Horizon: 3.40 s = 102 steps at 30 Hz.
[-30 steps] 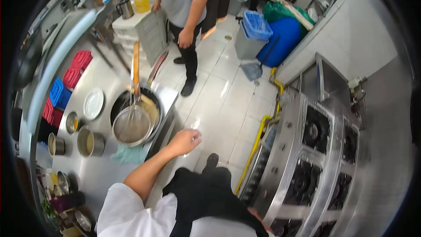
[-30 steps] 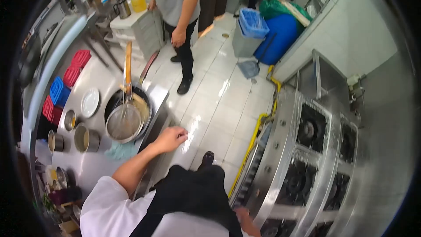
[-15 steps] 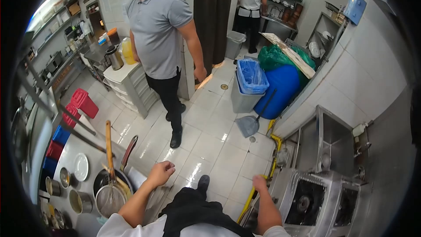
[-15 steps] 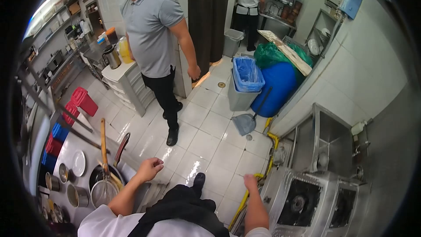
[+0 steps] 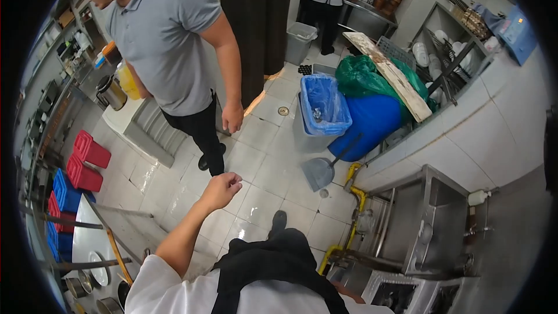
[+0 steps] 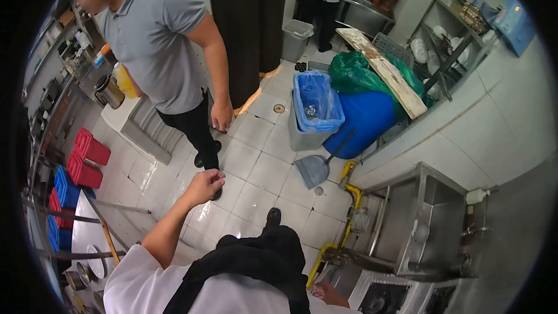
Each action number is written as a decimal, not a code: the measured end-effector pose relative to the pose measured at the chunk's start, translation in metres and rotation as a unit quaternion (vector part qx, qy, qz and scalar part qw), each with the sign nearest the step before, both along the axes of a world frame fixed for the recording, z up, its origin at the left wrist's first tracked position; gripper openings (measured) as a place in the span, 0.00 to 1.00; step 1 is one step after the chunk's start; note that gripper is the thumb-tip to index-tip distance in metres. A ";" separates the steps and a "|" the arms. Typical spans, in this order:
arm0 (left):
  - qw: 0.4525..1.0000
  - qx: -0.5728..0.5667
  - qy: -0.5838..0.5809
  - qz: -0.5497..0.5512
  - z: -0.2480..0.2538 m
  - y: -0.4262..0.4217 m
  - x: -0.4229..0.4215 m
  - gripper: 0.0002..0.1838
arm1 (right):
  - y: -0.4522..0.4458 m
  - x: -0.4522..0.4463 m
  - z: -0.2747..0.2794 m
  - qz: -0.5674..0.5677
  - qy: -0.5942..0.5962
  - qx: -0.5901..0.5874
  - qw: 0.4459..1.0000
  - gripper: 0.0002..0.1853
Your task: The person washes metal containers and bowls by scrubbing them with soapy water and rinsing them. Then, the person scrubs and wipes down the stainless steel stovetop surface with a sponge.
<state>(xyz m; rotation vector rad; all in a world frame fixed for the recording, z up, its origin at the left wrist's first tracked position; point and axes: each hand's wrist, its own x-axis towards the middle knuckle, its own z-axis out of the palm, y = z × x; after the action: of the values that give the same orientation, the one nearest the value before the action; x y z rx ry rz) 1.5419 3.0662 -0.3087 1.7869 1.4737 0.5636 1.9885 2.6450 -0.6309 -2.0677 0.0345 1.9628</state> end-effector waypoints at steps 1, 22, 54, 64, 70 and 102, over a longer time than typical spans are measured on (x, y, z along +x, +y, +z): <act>1.000 0.006 0.008 -0.002 0.000 0.017 0.005 0.12 | -0.004 0.013 -0.006 -0.008 -0.002 -0.032 0.999 0.13; 0.986 -0.021 -0.167 -0.016 -0.058 0.401 0.149 0.09 | 0.687 0.022 0.104 0.372 -0.269 0.449 0.766 0.18; 0.988 -0.126 -0.074 -0.044 -0.158 0.936 0.113 0.05 | 1.184 0.031 0.213 0.290 -0.290 0.416 0.811 0.19; 0.982 0.081 -0.136 -0.106 -0.014 1.147 0.279 0.14 | 1.142 0.058 0.076 -0.006 -0.180 0.259 0.949 0.17; 0.970 0.190 -0.148 -0.040 0.081 1.242 0.304 0.12 | 1.307 0.046 0.100 -0.111 -0.101 0.325 0.934 0.14; 0.654 0.620 0.096 0.422 0.200 1.509 0.344 0.38 | 1.533 0.426 0.033 0.458 -0.279 0.274 0.798 0.15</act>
<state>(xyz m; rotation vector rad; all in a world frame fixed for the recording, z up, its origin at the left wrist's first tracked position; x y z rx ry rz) 1.8854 4.5749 -0.1082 1.8861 2.3170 2.3968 2.4141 4.1777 -0.5979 -2.2846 -1.7130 1.2947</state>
